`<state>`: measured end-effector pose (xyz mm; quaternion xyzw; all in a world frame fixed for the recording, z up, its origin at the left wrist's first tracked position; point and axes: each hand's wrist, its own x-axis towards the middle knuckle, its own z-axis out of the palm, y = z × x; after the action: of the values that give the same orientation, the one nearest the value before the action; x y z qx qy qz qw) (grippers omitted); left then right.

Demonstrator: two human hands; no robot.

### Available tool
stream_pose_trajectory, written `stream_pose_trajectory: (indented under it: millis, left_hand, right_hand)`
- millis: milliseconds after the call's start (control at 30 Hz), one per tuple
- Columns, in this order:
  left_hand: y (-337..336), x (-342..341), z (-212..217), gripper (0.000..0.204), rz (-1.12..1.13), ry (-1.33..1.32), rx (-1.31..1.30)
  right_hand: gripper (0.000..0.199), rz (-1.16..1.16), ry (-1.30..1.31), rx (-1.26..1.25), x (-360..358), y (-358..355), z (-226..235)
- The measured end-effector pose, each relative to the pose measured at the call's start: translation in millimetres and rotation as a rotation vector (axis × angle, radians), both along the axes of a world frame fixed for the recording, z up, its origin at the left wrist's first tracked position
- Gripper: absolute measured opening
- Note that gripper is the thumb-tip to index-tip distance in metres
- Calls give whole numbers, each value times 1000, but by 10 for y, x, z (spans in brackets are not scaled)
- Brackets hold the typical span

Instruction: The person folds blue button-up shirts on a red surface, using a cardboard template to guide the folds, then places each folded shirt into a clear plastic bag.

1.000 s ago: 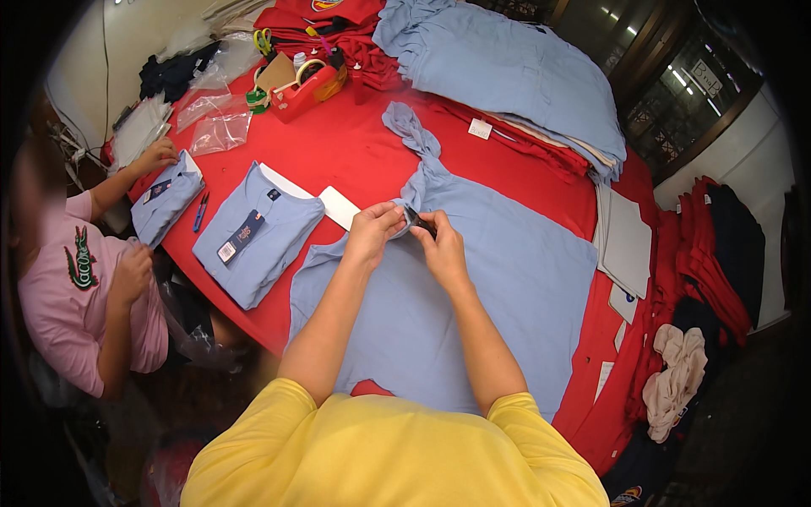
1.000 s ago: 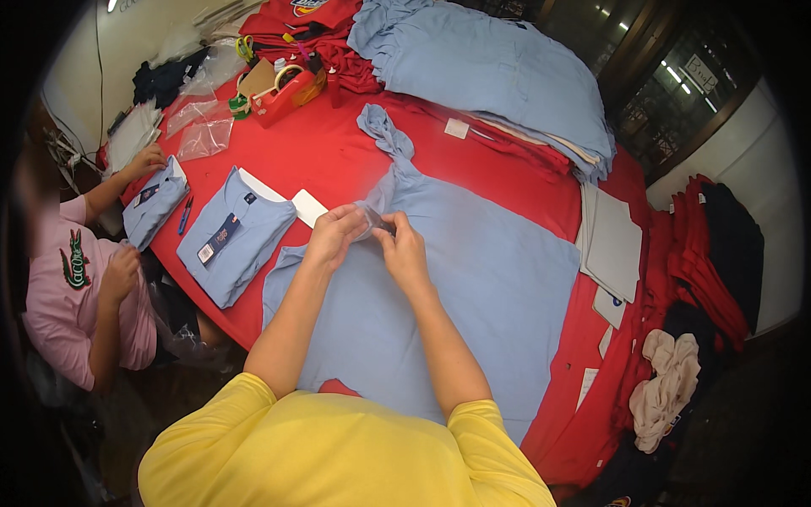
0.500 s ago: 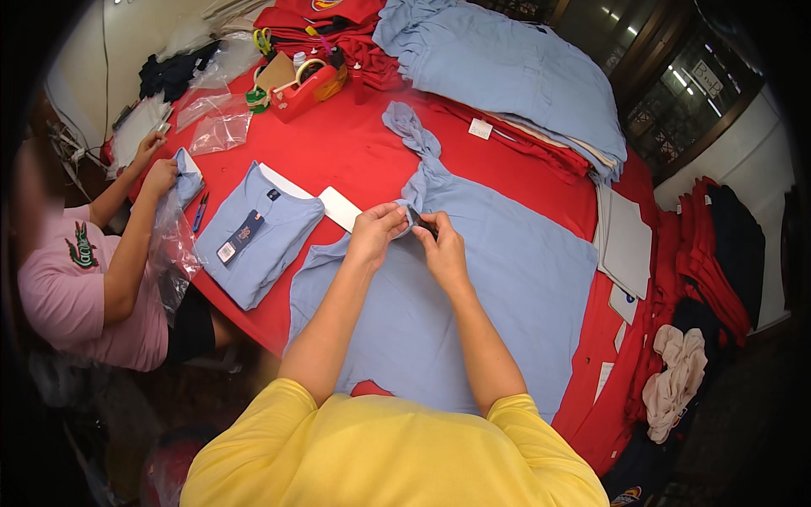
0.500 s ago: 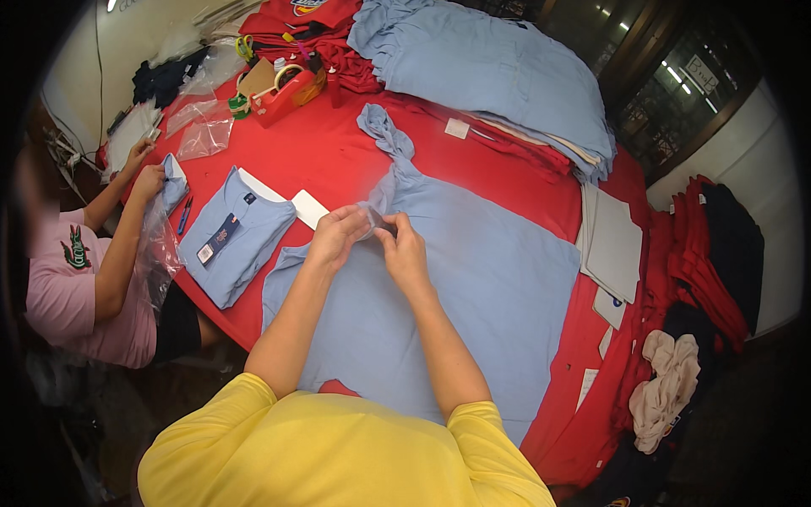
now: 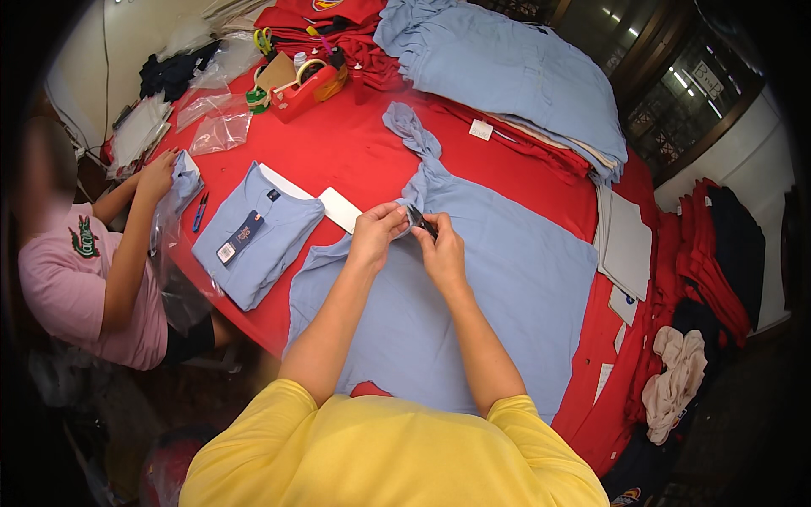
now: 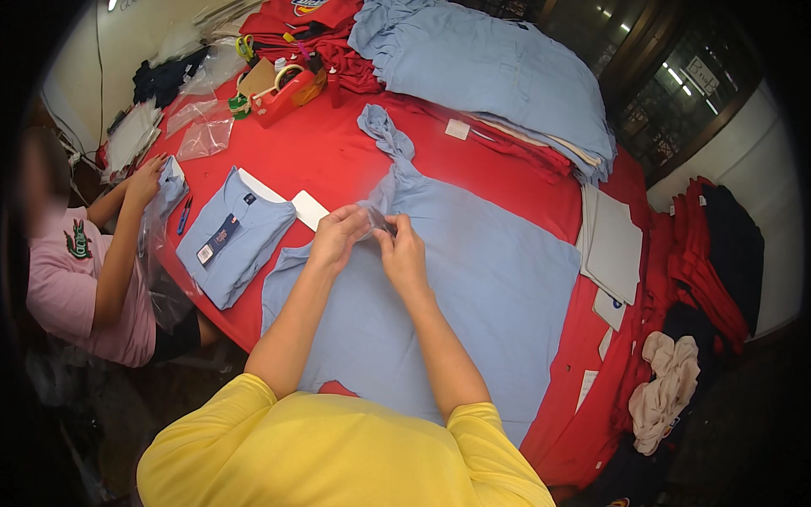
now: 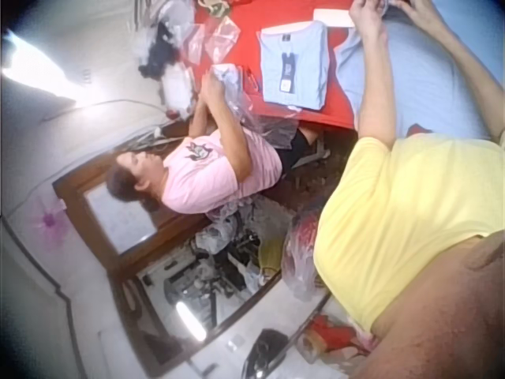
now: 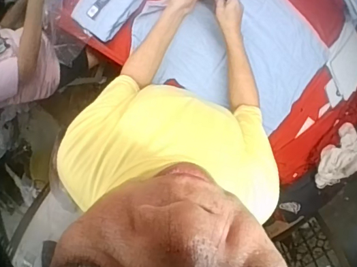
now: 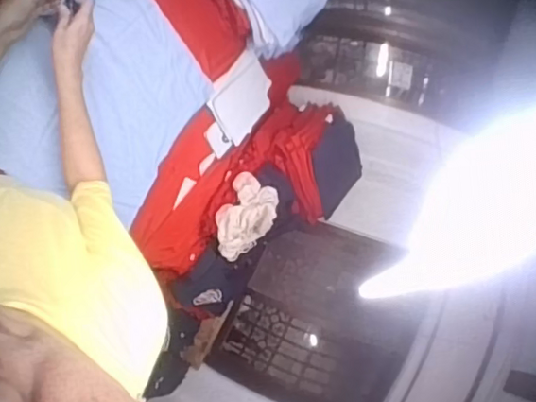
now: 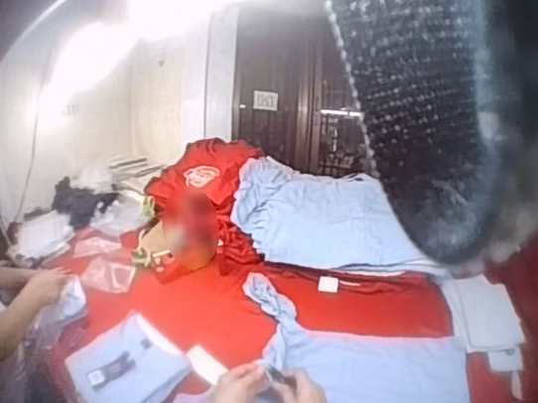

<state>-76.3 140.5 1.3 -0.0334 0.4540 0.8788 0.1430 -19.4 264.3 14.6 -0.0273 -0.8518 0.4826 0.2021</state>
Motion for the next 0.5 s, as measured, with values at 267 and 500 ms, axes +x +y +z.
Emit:
stream_pose_trajectory:
  millis: [267, 500]
  left_hand:
    - [-6, 0, -31, 16, -26, 30, -32]
    - [4, 0, -37, 18, -49, 50, -67]
  right_hand:
    - [24, -7, -4, 3, -7, -7, 0]
    - [23, 23, 33, -16, -51, 11, -4]
